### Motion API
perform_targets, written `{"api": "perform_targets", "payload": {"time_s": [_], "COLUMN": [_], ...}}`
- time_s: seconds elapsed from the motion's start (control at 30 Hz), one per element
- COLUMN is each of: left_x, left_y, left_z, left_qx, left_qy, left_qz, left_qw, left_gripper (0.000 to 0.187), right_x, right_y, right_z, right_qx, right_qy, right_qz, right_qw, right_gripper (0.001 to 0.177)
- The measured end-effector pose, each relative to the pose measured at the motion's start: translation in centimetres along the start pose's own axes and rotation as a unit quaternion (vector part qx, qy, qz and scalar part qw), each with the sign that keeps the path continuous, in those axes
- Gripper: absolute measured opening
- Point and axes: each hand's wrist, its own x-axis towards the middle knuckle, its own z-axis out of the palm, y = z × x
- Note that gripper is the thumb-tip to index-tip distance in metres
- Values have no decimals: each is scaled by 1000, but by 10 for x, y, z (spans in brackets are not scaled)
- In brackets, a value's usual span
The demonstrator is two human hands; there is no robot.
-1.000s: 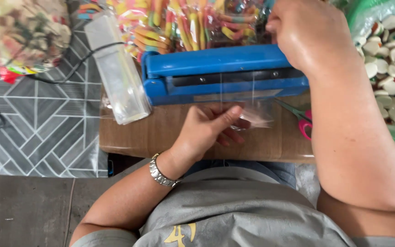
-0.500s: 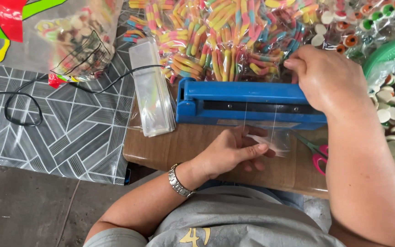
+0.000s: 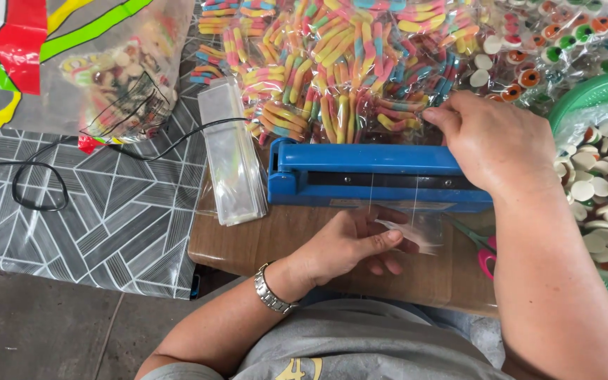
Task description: Packaging small candies into plastic bags and sealing them with a heat sealer
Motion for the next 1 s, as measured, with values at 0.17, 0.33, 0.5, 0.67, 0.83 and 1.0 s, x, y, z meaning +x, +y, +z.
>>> {"api": "perform_targets", "payload": {"time_s": [0.17,0.33,0.5,0.67,0.83,1.0], "left_x": [0,-2,0,1,0,-6], "left_y": [1,6,-2,-2,-10,-7], "left_z": [1,1,-2,-1,3,11], "left_qx": [0,2,17,14,15,38], "left_qy": [-1,1,2,23,65,92], "left_qz": [10,4,18,26,21,-8], "left_qw": [1000,1000,1000,999,998,995], "left_gripper": [55,55,55,55,51,46], "right_x": [-1,-2,-3,-5,-7,2], "right_y": [-2,-4,-5,-11,-1,40], "right_z": [-4,-5,-4,-13,-1,39], "right_qx": [-11,-9,-18,-24,-28,4], "right_qy": [-19,-24,-15,-48,-23,441], "right_qz": [2,16,15,29,6,-195], "right_qw": [1000,1000,1000,998,999,876], "right_gripper": [56,53,55,56,55,30]}}
